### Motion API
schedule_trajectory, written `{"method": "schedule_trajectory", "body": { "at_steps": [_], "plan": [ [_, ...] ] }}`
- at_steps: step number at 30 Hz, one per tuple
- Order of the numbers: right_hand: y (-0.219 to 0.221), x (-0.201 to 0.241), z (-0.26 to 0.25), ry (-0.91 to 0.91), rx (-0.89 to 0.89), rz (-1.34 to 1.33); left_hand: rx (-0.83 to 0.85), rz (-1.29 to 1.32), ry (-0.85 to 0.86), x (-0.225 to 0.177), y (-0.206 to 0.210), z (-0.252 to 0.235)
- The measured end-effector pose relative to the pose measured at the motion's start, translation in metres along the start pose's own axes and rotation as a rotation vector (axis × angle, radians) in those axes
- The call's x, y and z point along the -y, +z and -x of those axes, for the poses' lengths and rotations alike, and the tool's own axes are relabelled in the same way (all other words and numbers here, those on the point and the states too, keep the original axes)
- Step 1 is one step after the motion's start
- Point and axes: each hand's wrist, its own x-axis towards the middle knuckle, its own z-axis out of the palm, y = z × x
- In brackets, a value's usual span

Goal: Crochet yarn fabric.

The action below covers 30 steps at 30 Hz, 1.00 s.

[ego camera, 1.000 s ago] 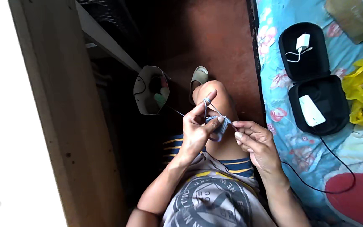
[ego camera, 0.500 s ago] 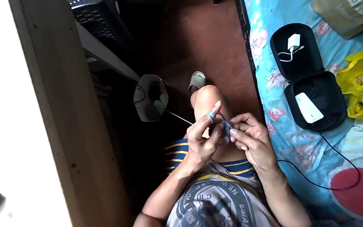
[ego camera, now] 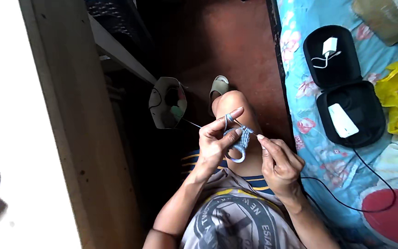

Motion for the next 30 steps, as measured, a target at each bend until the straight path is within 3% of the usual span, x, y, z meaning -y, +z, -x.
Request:
{"method": "schedule_trajectory", "body": {
  "at_steps": [5, 16, 20, 26, 30],
  "plan": [
    [-0.005, -0.004, 0.0, 0.04, 0.064, -0.151, 0.034, 0.093, -0.093, -0.004, -0.007, -0.001],
    [-0.014, -0.012, -0.006, 0.519, 0.25, -0.89, 0.038, 0.171, -0.151, -0.004, -0.005, -0.002],
    [-0.014, -0.014, -0.006, 0.563, 0.268, -0.914, 0.042, 0.196, -0.177, -0.001, -0.005, -0.002],
    [-0.009, -0.01, -0.01, 0.572, 0.342, -0.957, 0.082, -0.035, -0.052, 0.001, 0.003, 0.002],
    [-0.01, -0.011, -0.015, 0.601, 0.396, -1.028, 0.115, -0.067, -0.079, 0.003, 0.009, 0.006]
  ]
}}
